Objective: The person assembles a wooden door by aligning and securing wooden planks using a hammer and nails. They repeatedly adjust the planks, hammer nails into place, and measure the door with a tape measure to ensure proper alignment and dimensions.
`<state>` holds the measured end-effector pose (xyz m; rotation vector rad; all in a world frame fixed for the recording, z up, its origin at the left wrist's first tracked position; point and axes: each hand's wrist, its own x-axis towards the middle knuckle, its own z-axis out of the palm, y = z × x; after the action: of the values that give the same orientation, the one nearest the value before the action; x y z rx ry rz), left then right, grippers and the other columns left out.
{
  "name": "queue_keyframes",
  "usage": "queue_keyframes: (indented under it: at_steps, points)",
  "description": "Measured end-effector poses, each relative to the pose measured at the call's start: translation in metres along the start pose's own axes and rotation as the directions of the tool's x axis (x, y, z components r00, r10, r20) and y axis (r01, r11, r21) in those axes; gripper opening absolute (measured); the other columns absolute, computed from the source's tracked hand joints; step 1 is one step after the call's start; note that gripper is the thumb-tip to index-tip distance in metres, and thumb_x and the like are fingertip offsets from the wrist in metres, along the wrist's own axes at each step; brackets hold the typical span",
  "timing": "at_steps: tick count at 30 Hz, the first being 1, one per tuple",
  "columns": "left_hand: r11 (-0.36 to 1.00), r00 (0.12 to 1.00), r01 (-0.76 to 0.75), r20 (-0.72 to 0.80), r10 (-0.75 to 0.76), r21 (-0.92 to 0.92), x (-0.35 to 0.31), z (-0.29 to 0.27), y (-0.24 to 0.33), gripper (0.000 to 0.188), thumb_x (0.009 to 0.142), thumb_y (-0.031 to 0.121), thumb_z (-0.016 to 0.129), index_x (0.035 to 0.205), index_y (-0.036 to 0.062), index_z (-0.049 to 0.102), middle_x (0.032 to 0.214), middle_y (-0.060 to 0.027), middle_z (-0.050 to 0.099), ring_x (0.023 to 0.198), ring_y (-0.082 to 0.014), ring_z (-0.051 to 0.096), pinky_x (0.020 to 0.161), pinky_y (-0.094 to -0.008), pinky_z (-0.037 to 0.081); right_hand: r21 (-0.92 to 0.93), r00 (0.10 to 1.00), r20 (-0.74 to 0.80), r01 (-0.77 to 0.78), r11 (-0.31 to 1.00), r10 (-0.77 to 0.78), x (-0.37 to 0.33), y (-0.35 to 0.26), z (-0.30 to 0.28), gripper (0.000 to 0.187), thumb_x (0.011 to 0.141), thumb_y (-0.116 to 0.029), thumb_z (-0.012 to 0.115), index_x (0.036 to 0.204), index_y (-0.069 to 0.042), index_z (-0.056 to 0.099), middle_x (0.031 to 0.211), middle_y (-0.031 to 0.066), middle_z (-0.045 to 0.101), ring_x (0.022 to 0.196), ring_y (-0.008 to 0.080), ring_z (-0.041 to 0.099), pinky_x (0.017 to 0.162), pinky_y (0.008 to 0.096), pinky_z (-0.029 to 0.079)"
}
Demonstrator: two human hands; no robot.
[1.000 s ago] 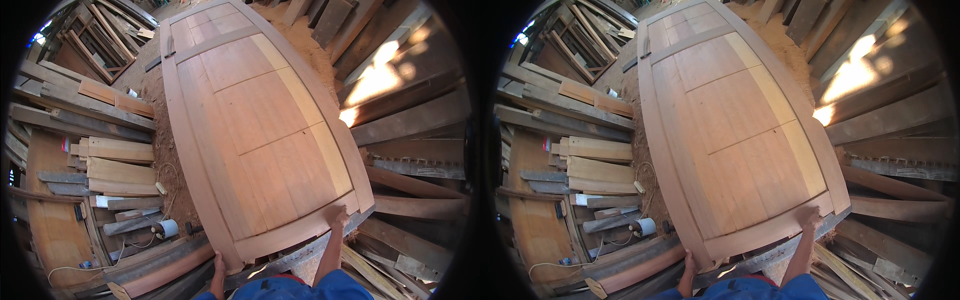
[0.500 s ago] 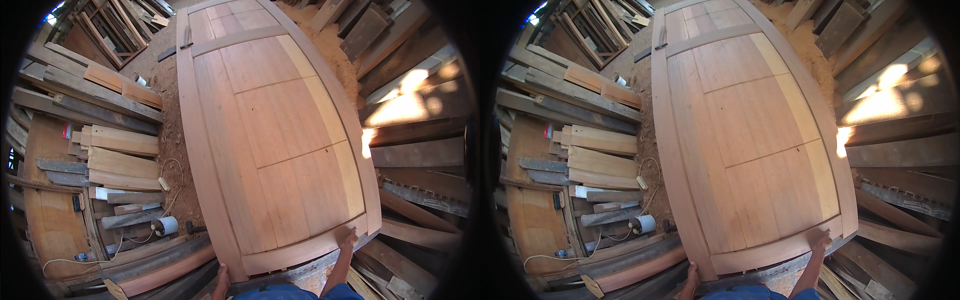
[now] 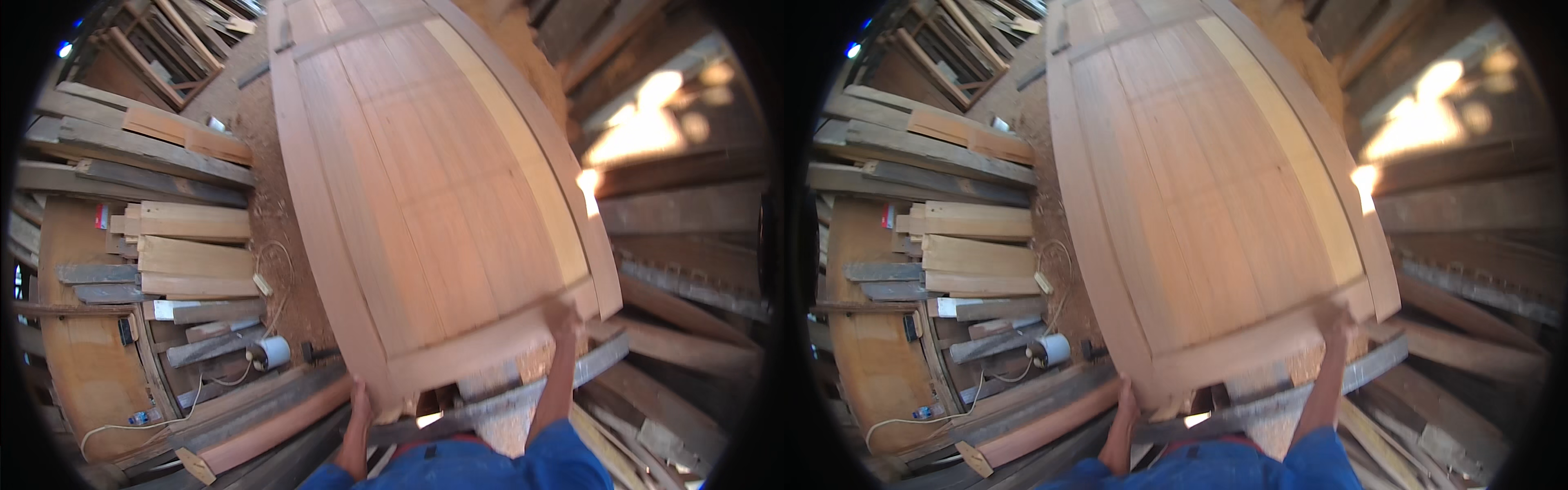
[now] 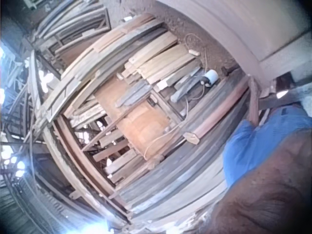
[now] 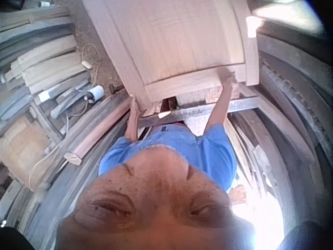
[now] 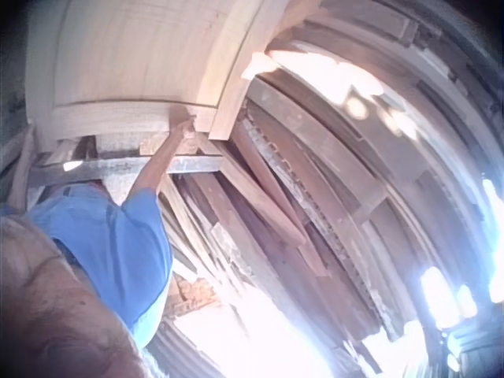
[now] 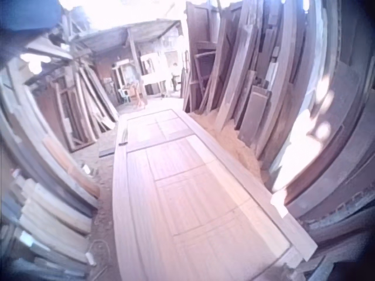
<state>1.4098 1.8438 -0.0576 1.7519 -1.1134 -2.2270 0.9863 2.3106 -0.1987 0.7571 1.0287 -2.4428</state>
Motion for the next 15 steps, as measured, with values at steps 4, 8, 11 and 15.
queue_keyframes:
  at_steps: [4,8,11,15]
  points:
    - [0.991,0.989,0.132,-0.064,-0.134,-0.028,-0.015,0.019,0.003,0.082,0.098,0.063,0.037,0.151,0.0014,0.027,0.153,-0.0139,0.036,0.14,-0.0295,0.035,0.115,-0.043,0.028,-0.891,0.965,-0.142,-0.029,0.453,-0.218,0.007,0.007,0.057,0.061,0.098,-0.05,0.043,0.131,0.001,0.052,0.133,0.015,0.057,0.125,0.0263,0.053,0.107,0.0388,0.039]
    - [0.988,0.998,0.009,0.06,-0.019,0.157,-0.009,0.005,0.0,0.094,0.092,0.072,0.04,0.149,-0.002,0.027,0.151,-0.019,0.036,0.139,-0.0311,0.036,0.114,-0.0456,0.029,-0.917,0.813,-0.357,-0.212,0.338,-0.46,-0.037,-0.011,0.088,0.061,0.09,-0.048,0.064,0.12,0.004,0.061,0.121,0.0192,0.064,0.119,0.0294,0.058,0.099,0.0402,0.045]
    - [0.899,0.997,-0.061,0.062,0.038,0.433,-0.01,-0.021,-0.004,0.093,0.091,0.07,0.045,0.144,-0.0059,0.033,0.145,-0.0226,0.042,0.134,-0.0328,0.042,0.111,-0.0463,0.031,-0.98,0.83,-0.179,-0.199,0.019,-0.529,-0.087,-0.033,0.075,0.063,0.089,-0.044,0.066,0.128,0.004,0.053,0.126,0.0234,0.059,0.121,0.0357,0.055,0.101,0.0429,0.044]
    - [0.074,0.963,-0.269,0.27,-0.008,0.96,-0.068,-0.038,0.013,0.088,0.089,0.065,0.053,0.14,-0.005,0.038,0.134,-0.026,0.05,0.127,-0.0378,0.046,0.107,-0.049,0.034,-0.896,0.551,-0.181,-0.435,-0.095,-0.814,-0.2,-0.049,0.049,0.062,0.089,-0.042,0.066,0.135,-0.006,0.046,0.127,0.0256,0.055,0.12,0.0411,0.052,0.098,0.0477,0.044]
